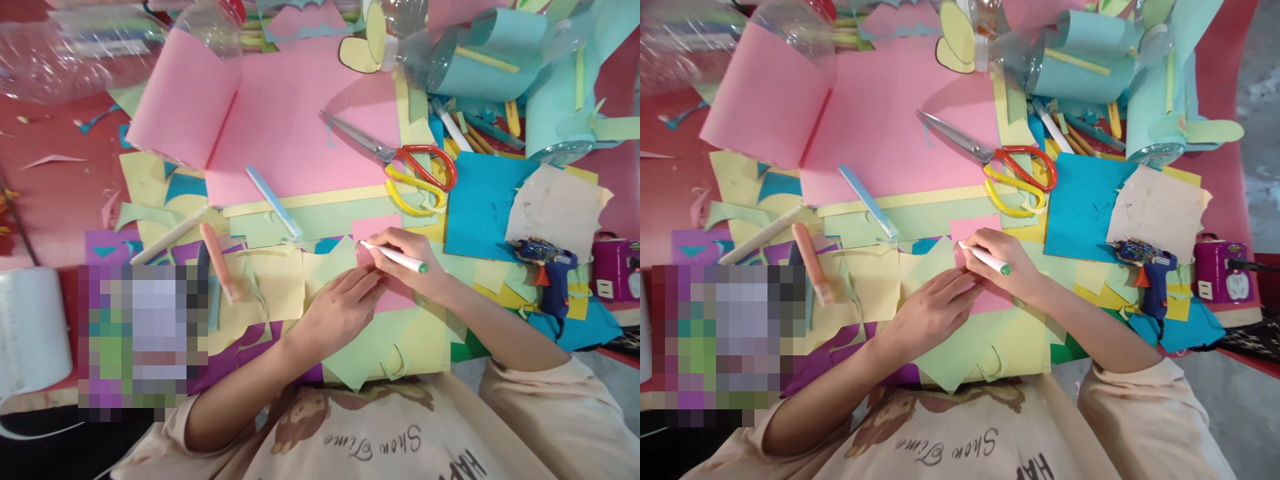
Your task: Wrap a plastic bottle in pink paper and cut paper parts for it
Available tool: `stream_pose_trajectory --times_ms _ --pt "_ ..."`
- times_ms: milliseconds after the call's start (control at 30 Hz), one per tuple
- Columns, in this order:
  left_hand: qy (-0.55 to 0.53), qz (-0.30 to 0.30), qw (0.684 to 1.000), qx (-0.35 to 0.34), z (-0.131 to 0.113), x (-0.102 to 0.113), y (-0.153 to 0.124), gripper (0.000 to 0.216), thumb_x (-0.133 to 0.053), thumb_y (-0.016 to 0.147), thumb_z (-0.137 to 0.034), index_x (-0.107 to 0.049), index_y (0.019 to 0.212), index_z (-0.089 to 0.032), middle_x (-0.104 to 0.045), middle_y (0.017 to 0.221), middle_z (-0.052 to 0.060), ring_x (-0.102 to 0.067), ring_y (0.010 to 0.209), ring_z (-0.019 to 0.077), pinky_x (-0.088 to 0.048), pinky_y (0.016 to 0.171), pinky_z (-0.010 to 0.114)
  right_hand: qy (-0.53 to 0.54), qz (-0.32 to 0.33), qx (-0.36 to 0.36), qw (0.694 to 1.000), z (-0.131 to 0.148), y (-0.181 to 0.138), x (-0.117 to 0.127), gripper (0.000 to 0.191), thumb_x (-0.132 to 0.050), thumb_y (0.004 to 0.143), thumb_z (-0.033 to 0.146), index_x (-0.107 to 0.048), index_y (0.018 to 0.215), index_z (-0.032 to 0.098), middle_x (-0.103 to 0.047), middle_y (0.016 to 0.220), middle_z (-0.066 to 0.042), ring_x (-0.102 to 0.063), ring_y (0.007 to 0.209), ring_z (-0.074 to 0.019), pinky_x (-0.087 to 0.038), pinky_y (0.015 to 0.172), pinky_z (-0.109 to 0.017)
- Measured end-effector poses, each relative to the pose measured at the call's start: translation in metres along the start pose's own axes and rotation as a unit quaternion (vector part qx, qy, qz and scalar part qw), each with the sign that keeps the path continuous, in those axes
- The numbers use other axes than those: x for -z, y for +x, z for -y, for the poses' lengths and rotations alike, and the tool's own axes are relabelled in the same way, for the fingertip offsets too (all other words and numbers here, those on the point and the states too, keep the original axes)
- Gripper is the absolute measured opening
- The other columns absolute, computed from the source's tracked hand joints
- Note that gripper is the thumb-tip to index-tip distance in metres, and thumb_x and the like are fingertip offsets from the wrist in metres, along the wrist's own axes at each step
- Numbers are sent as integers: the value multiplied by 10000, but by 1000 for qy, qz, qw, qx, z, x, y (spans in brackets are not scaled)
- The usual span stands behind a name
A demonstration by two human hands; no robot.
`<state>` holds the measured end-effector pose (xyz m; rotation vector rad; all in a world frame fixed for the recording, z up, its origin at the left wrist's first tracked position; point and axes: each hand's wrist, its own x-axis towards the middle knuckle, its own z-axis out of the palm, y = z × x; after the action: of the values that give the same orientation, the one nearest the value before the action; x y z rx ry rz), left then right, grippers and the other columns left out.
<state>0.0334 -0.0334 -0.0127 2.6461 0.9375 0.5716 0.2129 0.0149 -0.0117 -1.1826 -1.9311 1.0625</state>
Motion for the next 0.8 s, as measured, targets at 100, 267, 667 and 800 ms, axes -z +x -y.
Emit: stream_pose_trajectory --times_ms 100,267,667,800 --pt "-4 -4 1000 -3 0 -1 0 277 -460 864 -51 -602 1096 -101 -691 1057 106 -661 1062 227 -586 928 387 -8 -15 -6 1000 2 1 1 37 -558 860 183 -579 830 188 -647 736 -1 -559 613 -97 -450 576 -216" --pt "-13 -9 1000 -5 -1 0 1 261 -463 850 -31 -615 1057 -82 -685 1085 124 -649 1091 230 -578 943 386 -16 -49 -15 999 1 0 3 61 -568 854 180 -570 793 188 -589 660 28 -503 556 -81 -418 534 -207" --pt "-5 1 1000 -6 0 1 0 273 -484 843 -34 -614 1077 -88 -672 1162 127 -650 1101 235 -578 940 379 -36 -80 -26 996 -2 -1 11 139 -564 876 236 -558 746 190 -593 664 21 -521 573 -88 -429 559 -218" --pt "-7 4 1000 -4 1 1 0 283 -475 850 -36 -606 1092 -100 -673 1160 123 -643 1114 230 -581 935 383 -50 -85 -35 994 -1 -1 15 156 -571 867 239 -546 720 190 -574 629 31 -486 542 -83 -400 531 -216"
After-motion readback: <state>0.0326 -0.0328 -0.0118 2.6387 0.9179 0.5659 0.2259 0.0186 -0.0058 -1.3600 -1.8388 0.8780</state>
